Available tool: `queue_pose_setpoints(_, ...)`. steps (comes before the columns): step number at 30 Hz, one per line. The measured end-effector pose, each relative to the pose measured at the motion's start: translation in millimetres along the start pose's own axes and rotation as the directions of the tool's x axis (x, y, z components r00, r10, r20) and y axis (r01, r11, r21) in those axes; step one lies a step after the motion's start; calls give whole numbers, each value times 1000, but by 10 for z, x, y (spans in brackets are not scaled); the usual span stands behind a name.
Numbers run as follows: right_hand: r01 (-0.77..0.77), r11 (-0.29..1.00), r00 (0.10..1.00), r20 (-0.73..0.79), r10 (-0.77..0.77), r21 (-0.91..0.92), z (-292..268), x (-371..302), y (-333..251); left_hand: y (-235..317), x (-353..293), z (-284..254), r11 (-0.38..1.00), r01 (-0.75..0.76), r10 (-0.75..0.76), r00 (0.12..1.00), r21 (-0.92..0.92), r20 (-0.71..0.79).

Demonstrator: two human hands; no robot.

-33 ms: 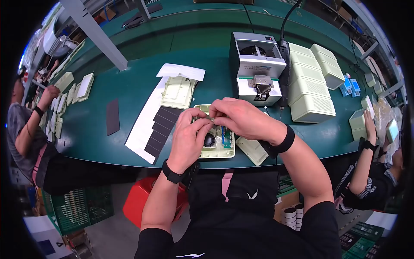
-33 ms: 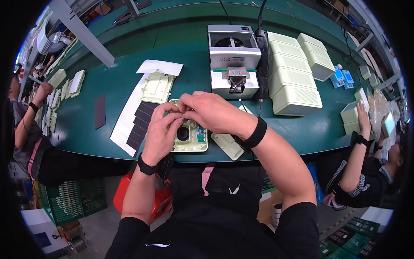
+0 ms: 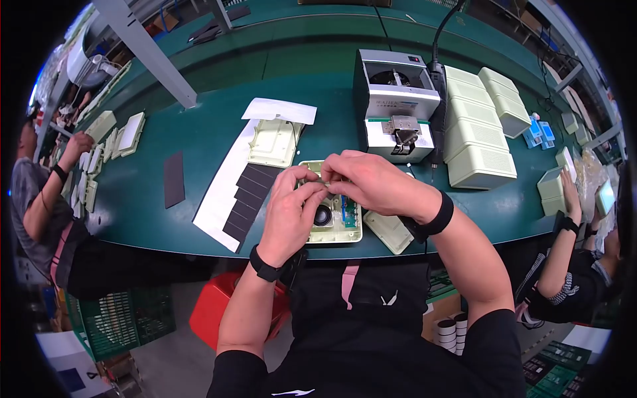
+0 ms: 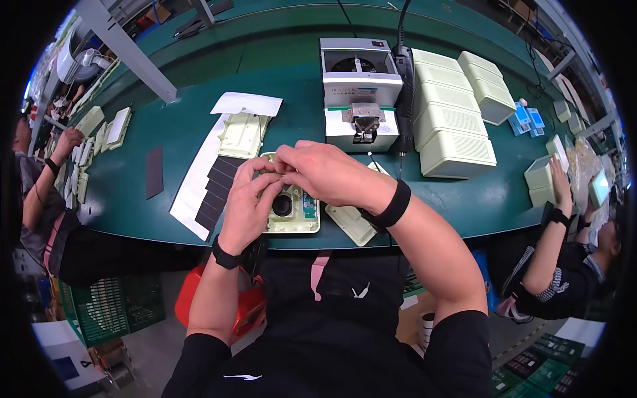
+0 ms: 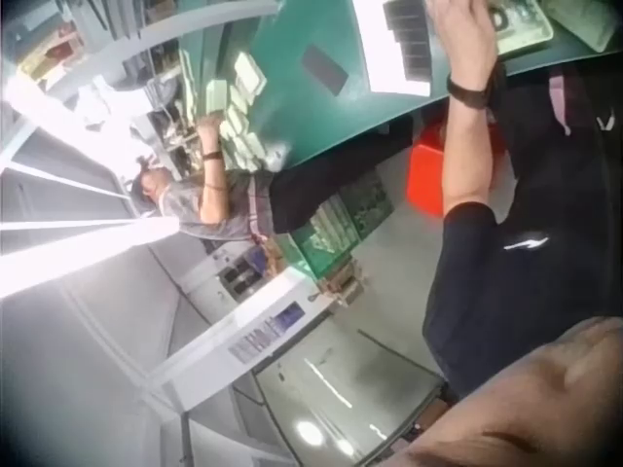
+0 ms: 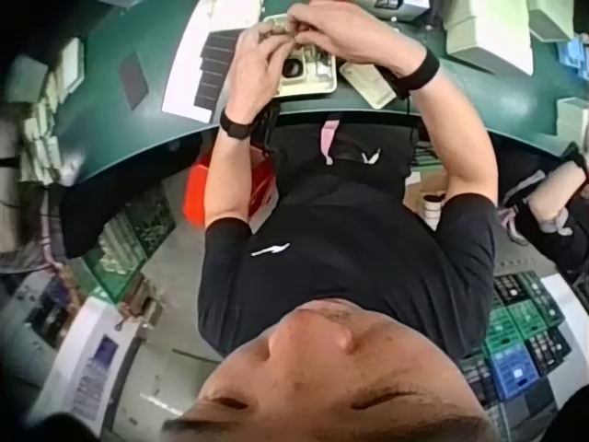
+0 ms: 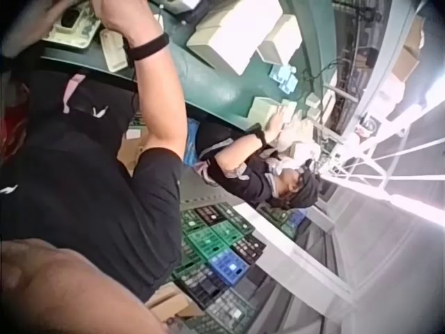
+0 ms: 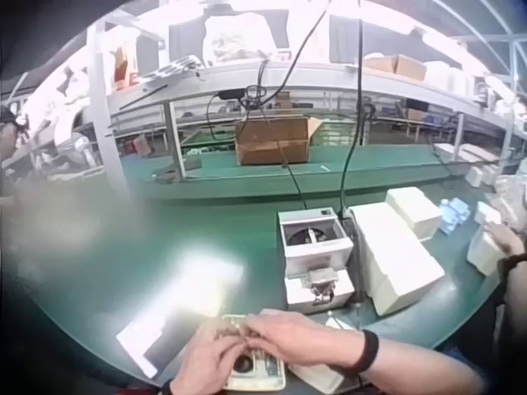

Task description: The person drives screws into a plastic housing with a power screwdriver, then places a speaker and circuit board into a new housing, connects a wire, and presses a cover onto it.

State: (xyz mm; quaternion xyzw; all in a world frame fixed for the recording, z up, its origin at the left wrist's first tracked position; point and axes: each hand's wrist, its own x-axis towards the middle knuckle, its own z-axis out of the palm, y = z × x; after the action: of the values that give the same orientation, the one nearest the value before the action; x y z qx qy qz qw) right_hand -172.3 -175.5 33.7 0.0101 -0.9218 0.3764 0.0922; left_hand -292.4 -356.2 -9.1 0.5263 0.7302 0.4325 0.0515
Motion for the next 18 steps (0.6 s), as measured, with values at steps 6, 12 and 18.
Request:
queue_pose_setpoints(6, 177, 939, 983, 10, -182, -296, 17, 20, -31, -12, 10, -34, 999, 18, -16, 999, -42, 41)
queue_pose_setpoints(12, 168, 938, 975, -86, -203, -304, 96, -9, -4, -27, 13, -67, 997, -21, 28, 995, -74, 92)
queue_pose_setpoints(18, 134, 895, 947, -211, -241, -425, 92, -233, -125, -43, -5, 2, 995, 45, -42, 998, -92, 38)
